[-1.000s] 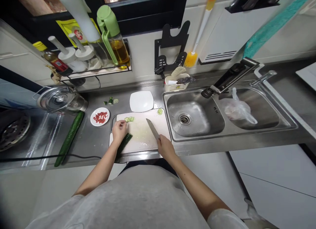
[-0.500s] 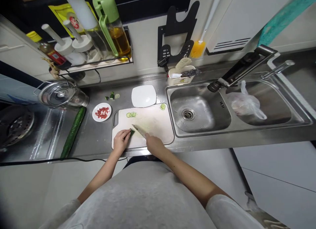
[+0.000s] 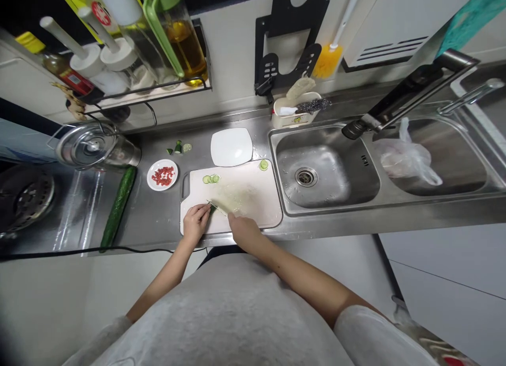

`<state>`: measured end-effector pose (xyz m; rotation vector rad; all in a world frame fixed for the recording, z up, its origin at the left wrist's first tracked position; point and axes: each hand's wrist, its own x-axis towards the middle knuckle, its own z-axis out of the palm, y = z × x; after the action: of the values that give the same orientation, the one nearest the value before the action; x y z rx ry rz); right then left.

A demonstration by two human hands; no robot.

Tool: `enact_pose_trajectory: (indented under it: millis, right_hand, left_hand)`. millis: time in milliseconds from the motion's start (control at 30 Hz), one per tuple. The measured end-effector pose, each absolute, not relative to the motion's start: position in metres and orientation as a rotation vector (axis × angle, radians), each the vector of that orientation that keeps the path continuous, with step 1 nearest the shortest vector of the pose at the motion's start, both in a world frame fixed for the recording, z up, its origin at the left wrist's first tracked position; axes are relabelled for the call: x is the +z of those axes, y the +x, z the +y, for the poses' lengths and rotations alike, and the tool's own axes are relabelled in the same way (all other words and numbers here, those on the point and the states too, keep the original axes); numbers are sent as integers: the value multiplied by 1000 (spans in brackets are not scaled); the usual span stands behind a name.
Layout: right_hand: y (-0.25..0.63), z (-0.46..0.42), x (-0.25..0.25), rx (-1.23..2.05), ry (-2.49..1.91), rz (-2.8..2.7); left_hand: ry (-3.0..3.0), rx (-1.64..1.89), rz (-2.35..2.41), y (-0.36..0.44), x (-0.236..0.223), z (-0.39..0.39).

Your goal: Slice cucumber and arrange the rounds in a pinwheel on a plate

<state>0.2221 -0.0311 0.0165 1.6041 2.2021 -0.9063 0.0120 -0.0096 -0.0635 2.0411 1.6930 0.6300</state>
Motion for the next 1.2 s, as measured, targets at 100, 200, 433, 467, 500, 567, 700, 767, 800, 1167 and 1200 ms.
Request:
enact_pose_trajectory:
  millis: [100, 200, 433, 467, 500, 567, 700, 767, 800, 1167, 1200]
  right_hand:
    - [221, -32, 15, -885, 1602, 2195]
    - [221, -33, 15, -878, 1586, 2200]
    - [218, -30, 27, -919, 1551, 2188]
    - [218, -29, 29, -924, 1547, 2187]
    - [217, -29, 30, -930, 1543, 2184]
    - [216, -28, 30, -944, 1536, 2173]
    - [215, -27, 25, -949, 1529, 2173]
    - [214, -25, 23, -933, 1523, 2197]
    - [214, -24, 23, -921, 1523, 2209]
    - [214, -13, 27, -942, 1467, 2217]
    - [214, -13, 26, -942, 1461, 2214]
  left_hand:
    - [2041, 618, 1698, 12, -63, -10]
    - [2050, 602, 1698, 12, -64, -9]
    - [2057, 596, 1693, 12, -62, -8]
    - [2053, 591, 1695, 13, -61, -8]
    - [2050, 583, 1697, 13, -61, -7]
    - [2045, 563, 1705, 13, -60, -7]
    - [2053, 553, 1706, 12, -59, -6]
    - [2085, 566, 1699, 12, -59, -7]
    - [2106, 574, 1696, 13, -59, -7]
    - [2231, 674, 1655, 13, -63, -6]
    - [2233, 673, 1651, 13, -63, -6]
